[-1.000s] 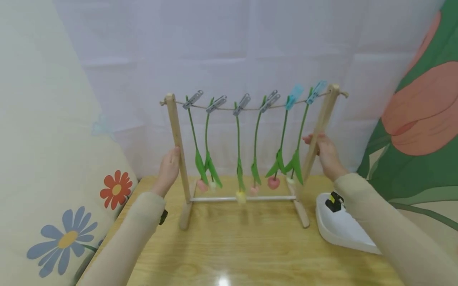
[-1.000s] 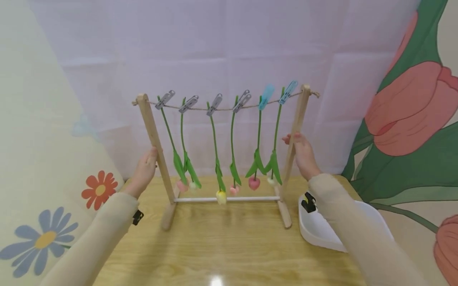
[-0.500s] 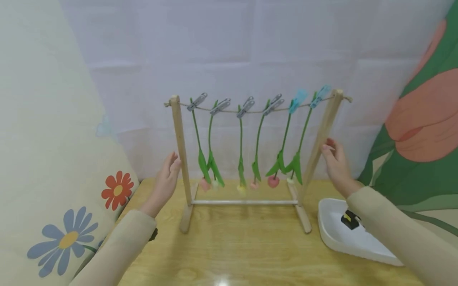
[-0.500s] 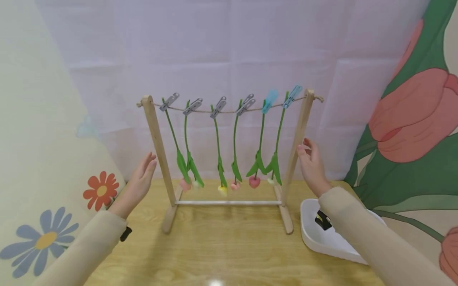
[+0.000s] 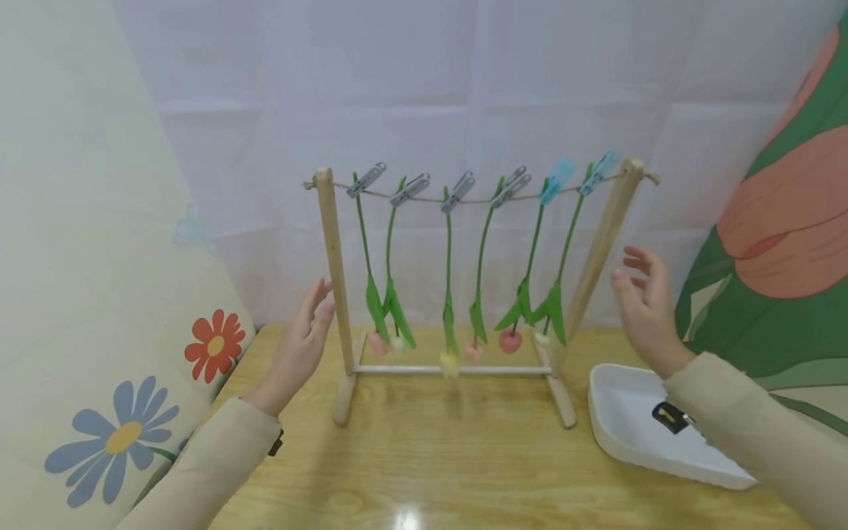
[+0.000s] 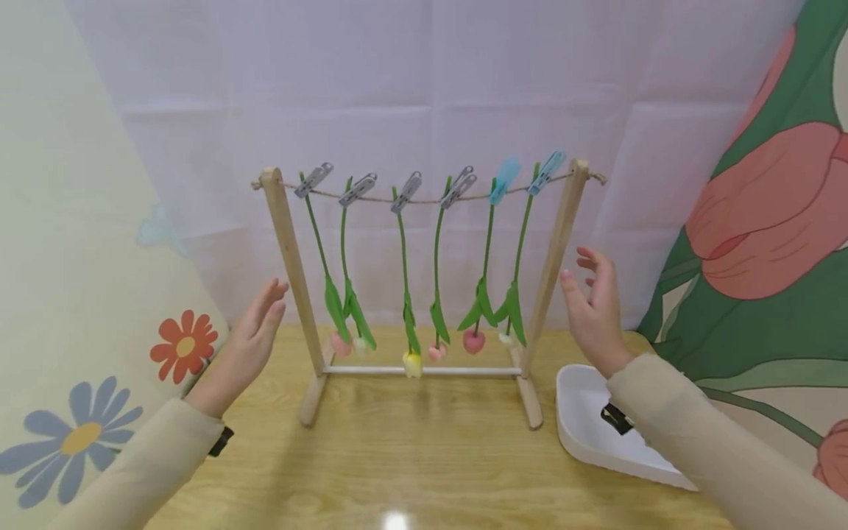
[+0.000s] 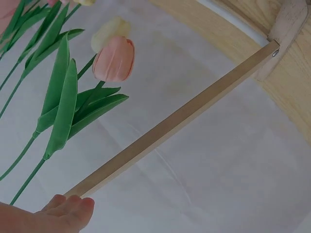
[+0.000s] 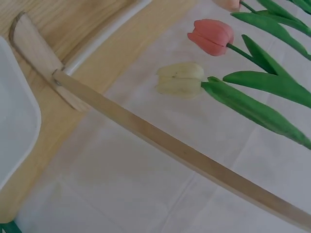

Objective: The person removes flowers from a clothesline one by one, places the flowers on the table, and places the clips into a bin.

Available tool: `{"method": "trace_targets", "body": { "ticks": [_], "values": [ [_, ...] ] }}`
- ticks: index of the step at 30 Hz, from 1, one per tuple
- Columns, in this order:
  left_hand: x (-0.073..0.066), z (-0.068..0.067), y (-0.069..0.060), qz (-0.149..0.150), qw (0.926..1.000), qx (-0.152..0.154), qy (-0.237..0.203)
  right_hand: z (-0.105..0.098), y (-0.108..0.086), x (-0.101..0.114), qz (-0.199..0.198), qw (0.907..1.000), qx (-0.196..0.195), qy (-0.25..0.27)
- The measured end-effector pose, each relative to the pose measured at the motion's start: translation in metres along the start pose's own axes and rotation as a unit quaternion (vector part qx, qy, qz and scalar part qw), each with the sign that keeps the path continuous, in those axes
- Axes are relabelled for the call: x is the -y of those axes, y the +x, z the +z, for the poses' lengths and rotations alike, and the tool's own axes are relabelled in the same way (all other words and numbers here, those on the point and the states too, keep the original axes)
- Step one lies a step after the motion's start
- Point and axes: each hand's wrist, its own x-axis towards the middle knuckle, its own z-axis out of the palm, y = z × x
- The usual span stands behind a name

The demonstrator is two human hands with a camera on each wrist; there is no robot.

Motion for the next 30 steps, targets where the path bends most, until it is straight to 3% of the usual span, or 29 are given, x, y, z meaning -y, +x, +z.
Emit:
{"method": "trace_targets", "body": {
  "ticks": [7, 13, 23, 30],
  "values": [
    [-0.013, -0.005, 0.007, 0.005, 0.9999, 0.009, 0.004, 0.005, 0.005, 0.015, -0.109, 0.9936, -0.007, 0.031],
    [-0.021, -0.009, 0.012, 0.008, 0.9998, 0.016, 0.007, 0.011, 0.009, 0.03, -0.164, 0.9851, 0.027, 0.042],
    [-0.033, -0.006, 0.03, -0.012, 0.9983, 0.056, 0.001, 0.018, 0.021, 0.052, -0.232, 0.9677, 0.095, -0.027],
    [-0.036, 0.002, 0.041, -0.009, 0.9987, 0.049, -0.011, 0.034, 0.033, 0.074, -0.264, 0.9499, 0.152, -0.072]
  ]
}}
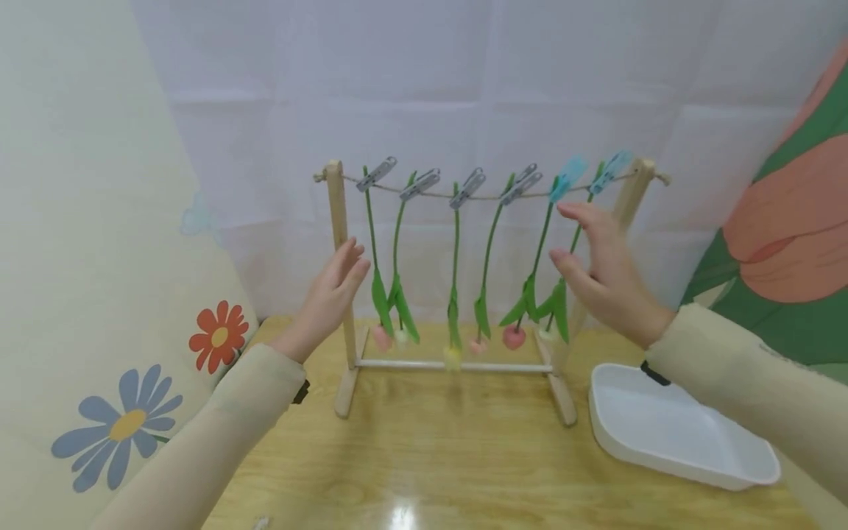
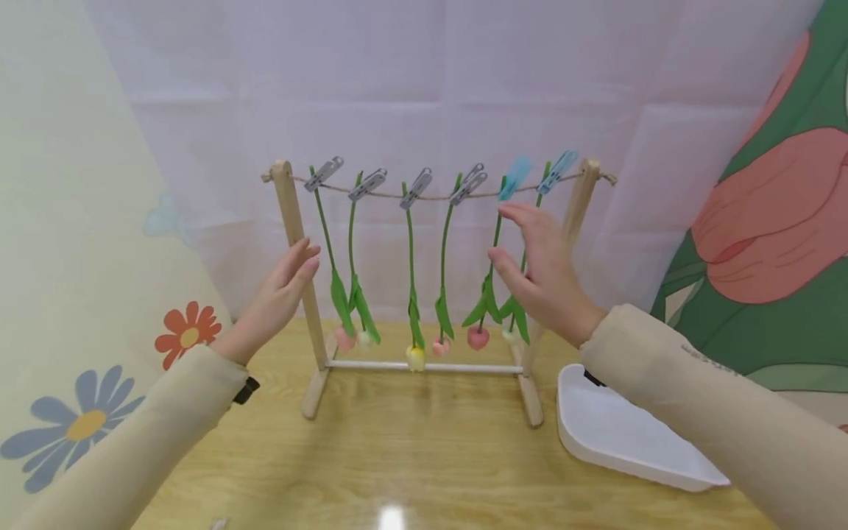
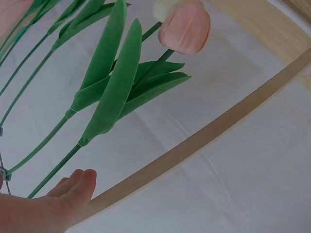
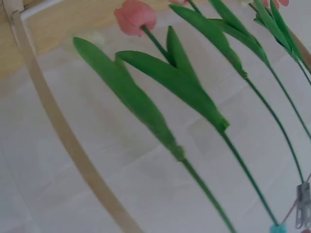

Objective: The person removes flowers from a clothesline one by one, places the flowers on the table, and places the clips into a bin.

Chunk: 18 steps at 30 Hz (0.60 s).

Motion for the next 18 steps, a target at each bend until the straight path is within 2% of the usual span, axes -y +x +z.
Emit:
{"method": "trace_targets", "body": {
  "ticks": [7, 13, 18],
  "values": [
    [-0.008, 0.006, 0.01, -0.005, 0.9998, 0.001, -0.018, 0.01, 0.028, 0.018, -0.035, 0.995, 0.08, -0.049],
    [-0.011, 0.011, 0.016, 0.006, 0.9979, -0.044, -0.049, 0.017, 0.055, 0.033, -0.025, 0.9895, 0.125, -0.068],
    [-0.011, 0.013, 0.022, 0.006, 0.9951, -0.067, -0.072, 0.027, 0.074, 0.04, -0.034, 0.9871, 0.136, -0.077]
  ]
}}
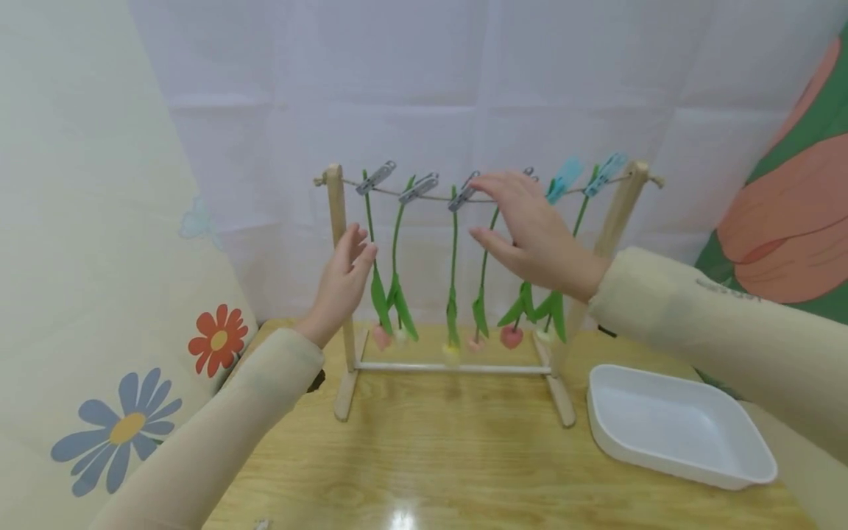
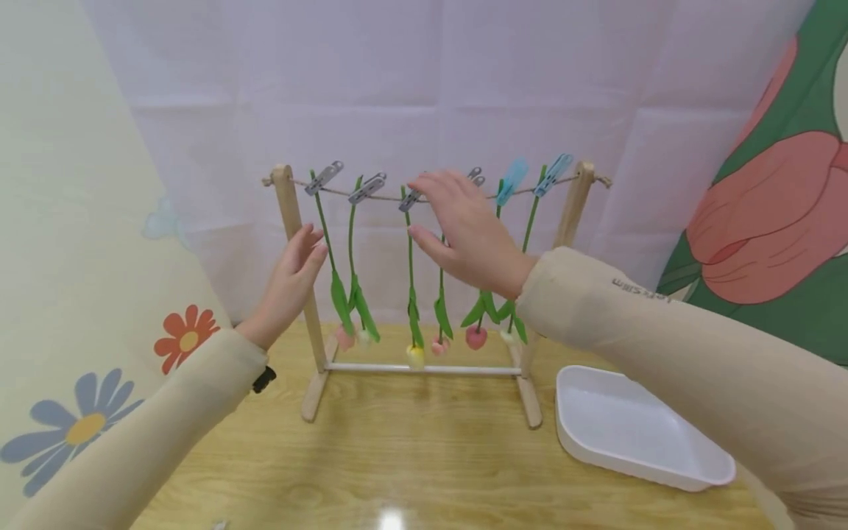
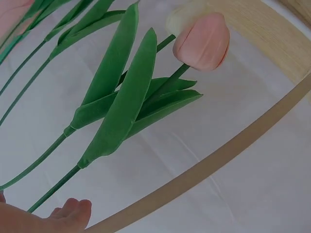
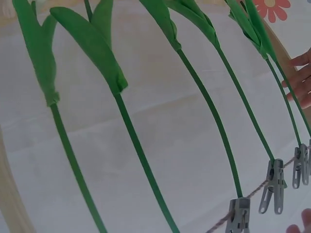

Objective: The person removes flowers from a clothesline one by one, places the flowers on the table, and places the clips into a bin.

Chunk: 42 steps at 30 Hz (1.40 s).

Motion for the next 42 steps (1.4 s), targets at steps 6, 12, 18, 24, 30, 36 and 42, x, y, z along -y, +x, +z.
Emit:
{"method": "trace_targets", "body": {
  "ticks": [6, 12, 18, 24, 30, 36, 42],
  "values": [
    [-0.002, 0.003, 0.009, -0.006, 0.9998, -0.007, -0.019, 0.001, 0.025, 0.004, 0.019, 0.999, 0.032, -0.025],
    [-0.005, 0.006, 0.015, 0.004, 0.9992, -0.016, -0.035, -0.003, 0.056, 0.007, 0.071, 0.9936, 0.081, -0.035],
    [-0.002, 0.009, 0.019, 0.034, 0.9976, -0.034, -0.051, -0.005, 0.083, 0.013, 0.113, 0.9818, 0.148, -0.039],
    [0.002, 0.011, 0.021, 0.052, 0.9952, -0.053, -0.065, 0.002, 0.104, 0.018, 0.146, 0.9677, 0.203, -0.029],
    [0.004, 0.008, 0.023, 0.053, 0.9937, -0.061, -0.079, 0.012, 0.12, 0.021, 0.166, 0.9604, 0.222, -0.021],
    [0.002, 0.005, 0.026, 0.048, 0.9942, -0.049, -0.083, 0.017, 0.134, 0.021, 0.175, 0.9585, 0.223, -0.026],
    [0.003, 0.003, 0.025, 0.044, 0.9955, -0.041, -0.072, 0.022, 0.138, 0.018, 0.181, 0.9552, 0.233, -0.011]
  ]
}}
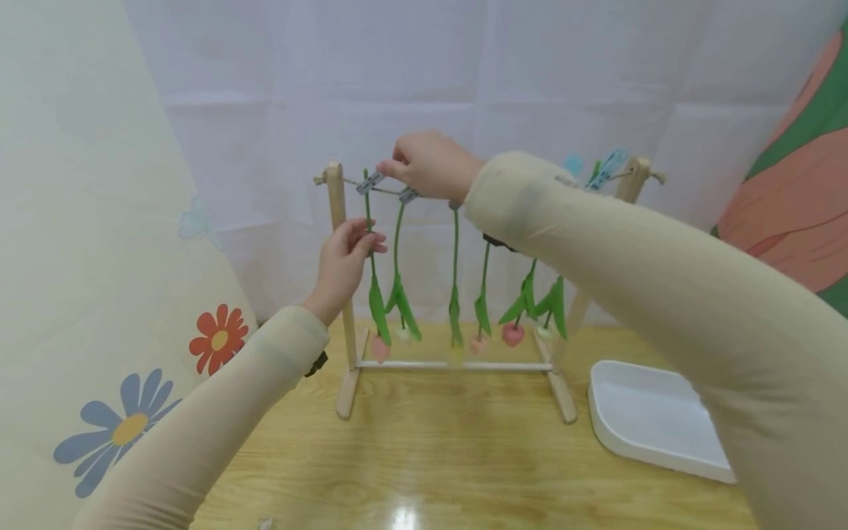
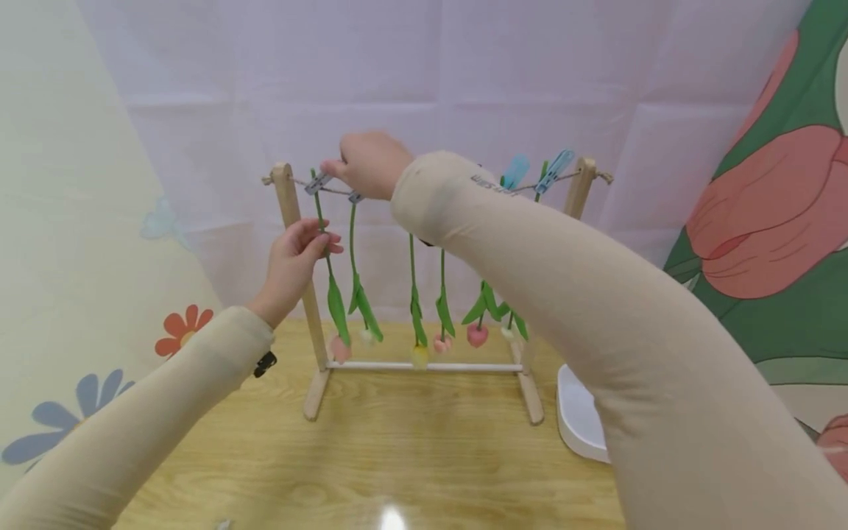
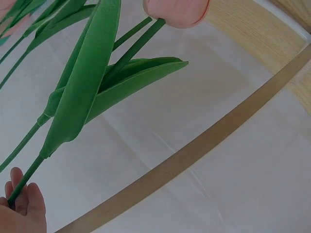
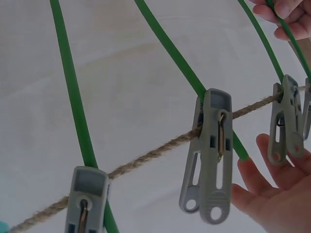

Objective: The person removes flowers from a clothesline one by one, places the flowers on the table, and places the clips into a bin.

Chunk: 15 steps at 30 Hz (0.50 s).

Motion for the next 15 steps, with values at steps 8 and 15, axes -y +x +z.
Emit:
{"method": "trace_targets", "body": {
  "ticks": [8, 15],
  "values": [
    [-0.0006, -0.0017, -0.0025, -0.003, 1.0, -0.003, 0.001, 0.0046, -0.0023, 0.0009, -0.03, 0.9991, -0.029, -0.011],
    [-0.0029, -0.0033, -0.0051, 0.004, 0.9998, -0.015, -0.009, 0.0108, -0.0057, 0.0059, -0.068, 0.9918, -0.091, -0.058]
  ]
}}
